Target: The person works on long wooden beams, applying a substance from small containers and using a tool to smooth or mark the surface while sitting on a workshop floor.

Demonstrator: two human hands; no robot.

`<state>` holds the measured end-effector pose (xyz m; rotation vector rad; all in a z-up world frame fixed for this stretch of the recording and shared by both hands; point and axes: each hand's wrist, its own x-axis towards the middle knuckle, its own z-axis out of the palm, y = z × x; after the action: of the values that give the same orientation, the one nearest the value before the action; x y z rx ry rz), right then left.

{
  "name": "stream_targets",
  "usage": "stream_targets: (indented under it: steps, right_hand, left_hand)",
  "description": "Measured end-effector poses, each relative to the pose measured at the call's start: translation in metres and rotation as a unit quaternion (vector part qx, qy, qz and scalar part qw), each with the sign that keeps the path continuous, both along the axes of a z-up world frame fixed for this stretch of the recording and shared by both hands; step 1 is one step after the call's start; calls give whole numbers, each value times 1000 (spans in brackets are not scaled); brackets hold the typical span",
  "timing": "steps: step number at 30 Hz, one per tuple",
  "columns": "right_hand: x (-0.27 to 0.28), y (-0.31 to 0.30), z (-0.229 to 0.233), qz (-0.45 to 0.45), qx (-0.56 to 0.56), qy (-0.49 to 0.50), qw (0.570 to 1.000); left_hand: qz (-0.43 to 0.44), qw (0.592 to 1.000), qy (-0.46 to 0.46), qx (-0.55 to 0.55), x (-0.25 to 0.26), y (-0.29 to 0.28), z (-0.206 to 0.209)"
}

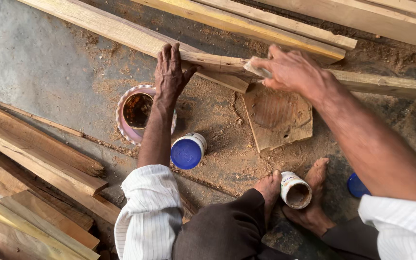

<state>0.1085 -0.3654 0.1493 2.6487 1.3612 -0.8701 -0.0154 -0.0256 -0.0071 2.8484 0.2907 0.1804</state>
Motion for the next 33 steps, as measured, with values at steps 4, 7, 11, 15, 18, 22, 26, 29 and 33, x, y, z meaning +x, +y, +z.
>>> stream_targets:
  steps: [4,7,11,15,18,22,26,29,33]
  right_hand:
    - [14,13,1,-213,-47,158,963]
    - [29,11,-8,-24,-179,31,983]
    - [23,-20,-17,-27,-149,63,986]
    - [10,-23,-13,11,-120,38,992]
    - [-36,8,-9,-143,27,82,986]
    - [-73,67,-37,-190,116,27,974]
    - [-105,72,-97,-181,236,-118,947]
    - [-127,48,-100,-132,111,-40,984]
    - [-113,38,-62,-162,153,-25,975]
  left_hand:
    - [-1,1000,-6,-12,0,4,-16]
    - [-10,1000,-14,1,-8,8,-25]
    - [12,999,29,-27,-1,5,-12]
    - [-19,1000,-19,8,-2,2,-9]
    - [21,997,34,-72,-2,1,-8]
    - [-12,999,-39,14,-1,3,-9]
    - [7,999,-11,-49,0,2,-16]
    - [-33,996,-88,3,2,3,-13]
    - [-22,998,-52,-15,-8,0,-23]
